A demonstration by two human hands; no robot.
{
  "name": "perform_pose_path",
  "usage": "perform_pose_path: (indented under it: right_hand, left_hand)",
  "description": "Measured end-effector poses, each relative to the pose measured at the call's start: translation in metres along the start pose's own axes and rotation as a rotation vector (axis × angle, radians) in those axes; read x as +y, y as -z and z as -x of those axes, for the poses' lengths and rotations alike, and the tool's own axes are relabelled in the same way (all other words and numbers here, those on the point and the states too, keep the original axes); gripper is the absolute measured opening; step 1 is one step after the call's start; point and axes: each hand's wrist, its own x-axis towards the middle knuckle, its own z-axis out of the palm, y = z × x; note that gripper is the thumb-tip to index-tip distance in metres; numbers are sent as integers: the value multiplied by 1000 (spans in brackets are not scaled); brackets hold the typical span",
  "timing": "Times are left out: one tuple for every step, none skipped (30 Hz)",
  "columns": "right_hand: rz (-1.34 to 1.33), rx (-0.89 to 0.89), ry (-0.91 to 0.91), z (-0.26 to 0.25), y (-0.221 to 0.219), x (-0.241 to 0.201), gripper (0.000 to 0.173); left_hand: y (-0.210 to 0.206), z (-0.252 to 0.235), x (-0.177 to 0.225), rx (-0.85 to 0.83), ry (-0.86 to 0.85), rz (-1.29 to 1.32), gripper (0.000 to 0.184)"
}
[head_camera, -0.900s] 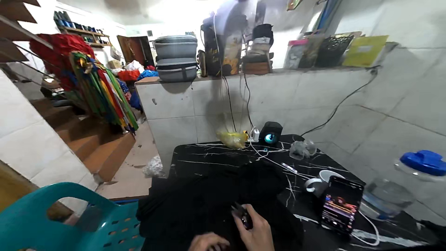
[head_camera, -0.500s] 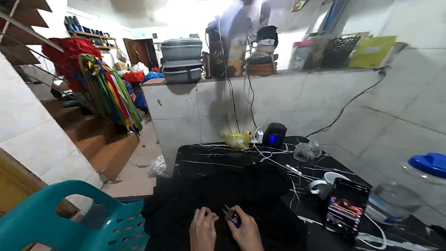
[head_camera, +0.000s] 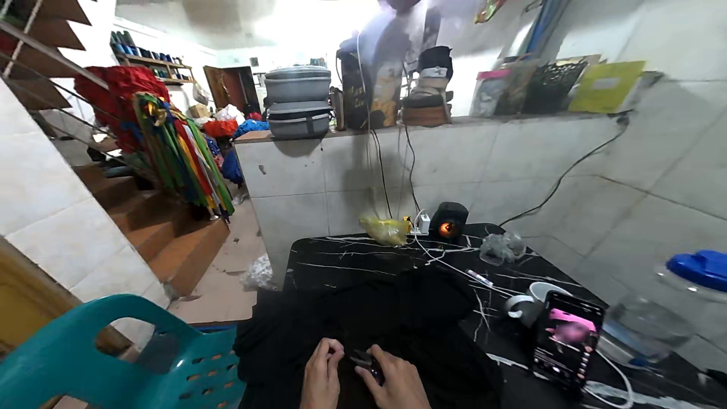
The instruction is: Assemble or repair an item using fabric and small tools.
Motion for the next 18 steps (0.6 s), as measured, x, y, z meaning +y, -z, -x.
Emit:
perform_pose_path:
  right_hand:
    - [18,-8,8,0,-1,-3,45]
    - [33,-11,13,-1,-3,-6,44]
    - [47,-8,20,-2,-6,-7,44]
    - [61,1,34,-3,-9,-7,44]
    - [71,6,50,-3,-11,-6,44]
    - [71,7,65,-3,-11,-5,45]
    - [63,1,75,-3,-11,-4,45]
    - [52,-8,74,-2,-9,-2,46]
    - [42,-16,64,-2,-8,-1,47]
    - [39,-23,54,-2,-6,-1,48]
    - [39,-22,53,-2,-6,0,49]
    - [41,-20,56,-2,-7,-1,49]
    - [41,-18,56,-3,-8,-3,49]
    - [38,-9,60,-3,-11,-4,49]
    - [33,7,69,-4,-14,-5,49]
    - [34,19,79,-5,-18,-5,49]
    - [43,22,86,-7,-21,-6,49]
    - [58,23,84,-8,-23,-7,48]
  left_hand:
    - [0,1,0,5,-8,1,15]
    - [-1,1,0,10,-14,1,14]
    - [-1,1,-1,15,-22,-2,14]
    - [-2,1,-2,20,-28,-4,14]
    - [-2,1,-3,25,-37,-2,13]
    - [-3,1,-5,29,-50,5,13]
    - [-2,1,-6,34,-67,17,12]
    - [-2,0,-8,40,-80,23,12]
    - [-2,0,-8,46,-87,24,12]
    - [-2,0,-8,47,-89,29,12]
    - [-2,1,-8,47,-87,34,12]
    - [-3,1,-7,42,-80,37,12]
    - [-3,2,-6,34,-70,40,13]
    - [-3,2,-5,28,-63,41,12]
    - [-4,2,-4,24,-58,41,13]
    - [-4,2,-4,21,-58,40,13]
    - [-3,2,-5,19,-60,40,12]
    - [-3,2,-5,17,-63,44,12]
